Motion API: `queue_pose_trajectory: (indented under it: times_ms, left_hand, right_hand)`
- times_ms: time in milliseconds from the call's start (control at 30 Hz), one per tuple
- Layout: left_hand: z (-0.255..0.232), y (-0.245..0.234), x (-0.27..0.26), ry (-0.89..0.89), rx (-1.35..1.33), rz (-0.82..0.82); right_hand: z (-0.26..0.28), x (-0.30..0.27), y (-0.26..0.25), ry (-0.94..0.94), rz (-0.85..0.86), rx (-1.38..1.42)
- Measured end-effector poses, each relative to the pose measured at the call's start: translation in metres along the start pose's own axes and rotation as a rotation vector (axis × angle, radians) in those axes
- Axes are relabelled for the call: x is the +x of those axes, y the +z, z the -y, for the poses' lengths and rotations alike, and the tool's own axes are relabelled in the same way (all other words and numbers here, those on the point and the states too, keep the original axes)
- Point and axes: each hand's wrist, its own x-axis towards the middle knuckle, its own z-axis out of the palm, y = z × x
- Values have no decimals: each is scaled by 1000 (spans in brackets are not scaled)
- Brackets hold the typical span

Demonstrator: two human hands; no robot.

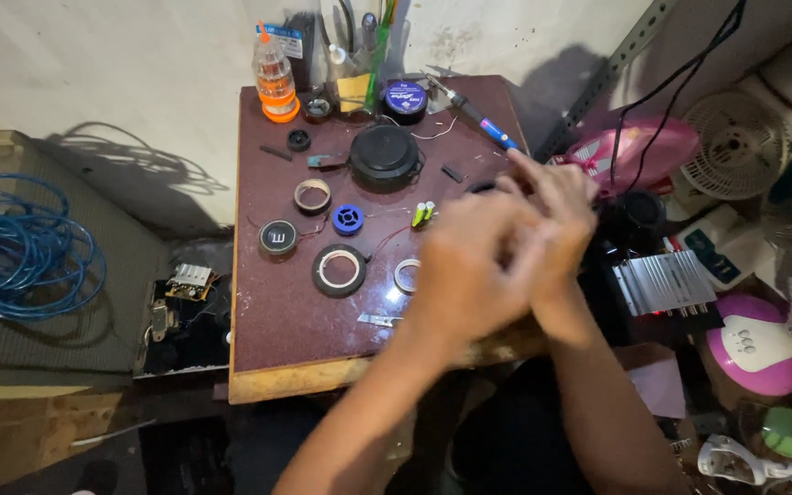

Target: Soldering wires to small electronic components on a repair bench.

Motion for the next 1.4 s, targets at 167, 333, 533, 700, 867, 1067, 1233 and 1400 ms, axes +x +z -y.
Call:
queue_pose_trajectory:
  times_ms: [167,333,533,700,867,1067,1233,1400]
  left_hand:
    - [40,-71,35,-182,-38,-179]
    - [90,-125,40,-236,36,-277]
    - [97,-148,38,-310,-55,-421]
    - [103,-148,37,-310,-77,-460]
    - [97,-150,40,-289,-98,-463]
    - [97,-152,41,-279,-98,-454]
    - [99,-155,41,-279,-82,-443]
    - [94,-158,42,-318,-79,-343]
  right_hand:
    - [-66,14,8,81,61,4]
    - [-75,36,49,159,209,52]
    - [-61,59,100,174,608,-252]
    - [-72,49,130,113,685,-314]
    - [-77,64,113,121,604,-322]
    - [-136,75,131,194,533,-306]
    - [-156,68,144,298,568,-290]
    - [-155,68,141,241,509,-263]
